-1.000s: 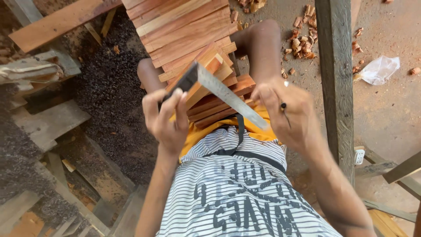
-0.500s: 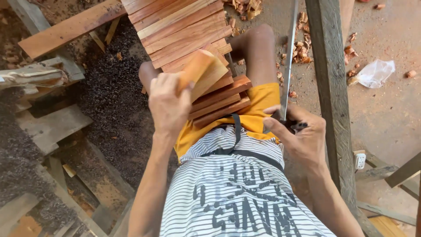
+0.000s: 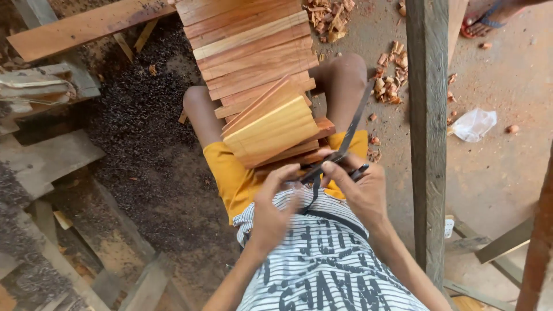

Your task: Mark measurement lines on wooden blocks using a square ruler and a pen.

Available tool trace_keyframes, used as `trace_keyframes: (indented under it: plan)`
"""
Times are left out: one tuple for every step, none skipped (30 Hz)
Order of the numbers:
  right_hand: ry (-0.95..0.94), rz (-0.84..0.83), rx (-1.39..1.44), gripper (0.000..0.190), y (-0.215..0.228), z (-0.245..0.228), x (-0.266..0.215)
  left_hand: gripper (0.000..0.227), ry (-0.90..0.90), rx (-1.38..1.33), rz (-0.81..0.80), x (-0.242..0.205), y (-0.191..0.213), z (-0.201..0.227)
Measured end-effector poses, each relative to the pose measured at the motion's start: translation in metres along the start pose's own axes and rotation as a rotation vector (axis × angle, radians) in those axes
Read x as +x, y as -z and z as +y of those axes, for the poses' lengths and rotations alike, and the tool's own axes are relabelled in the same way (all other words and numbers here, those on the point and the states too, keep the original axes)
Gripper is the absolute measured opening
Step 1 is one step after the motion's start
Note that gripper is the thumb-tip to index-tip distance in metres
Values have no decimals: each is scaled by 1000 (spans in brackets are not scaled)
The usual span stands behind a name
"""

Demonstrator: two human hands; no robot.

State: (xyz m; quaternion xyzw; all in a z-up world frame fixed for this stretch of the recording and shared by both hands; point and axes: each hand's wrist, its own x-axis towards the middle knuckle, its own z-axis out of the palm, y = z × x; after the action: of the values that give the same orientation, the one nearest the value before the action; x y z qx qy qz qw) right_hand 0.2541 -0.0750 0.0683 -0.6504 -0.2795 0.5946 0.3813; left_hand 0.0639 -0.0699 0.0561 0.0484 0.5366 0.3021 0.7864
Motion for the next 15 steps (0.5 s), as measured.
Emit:
trace_keyframes:
  plan:
    - [11,-8,12,27,-8,-1,0,52,-489,549,-3,-14,-12,9]
    - [21,-16,24,23,-16,-1,-1,48,-970,1104,-7,-28,-24,18]
    - [9,-26,15,23,-18,-4,0,48,-959,1096,5,-24,-18,13]
    - [17,-42,-66,23,-20,-8,1,40,-911,1051,3,-20,-13,9]
    - [33,-44,-148,23,-21,-12,4,34,-872,1003,-15,-13,-9,6]
    - [30,-41,-157,23,-15,-10,11,34,-870,993,-19,-5,-1,15]
    - [98,68,-391,18,-9,-9,19,31,-800,969,43,2,5,23]
    - [166,178,-624,15,-3,-8,27,28,-728,944,103,9,13,31]
    - [157,171,-632,15,-2,-13,42,28,-717,937,107,24,24,41]
    - [158,170,-674,19,-1,-17,57,26,-763,1055,197,38,36,50]
    - [160,170,-715,23,0,-21,71,24,-807,1173,287,51,48,58]
    - [151,164,-722,23,-2,-22,83,24,-796,1168,289,55,43,68]
    - [312,28,-704,31,-5,-23,98,21,-922,1180,312,62,38,81]
    - [469,-112,-681,39,-8,-24,113,19,-1049,1188,330,68,33,94]
    - [466,-121,-680,39,-7,-14,117,19,-1042,1188,338,72,36,87]
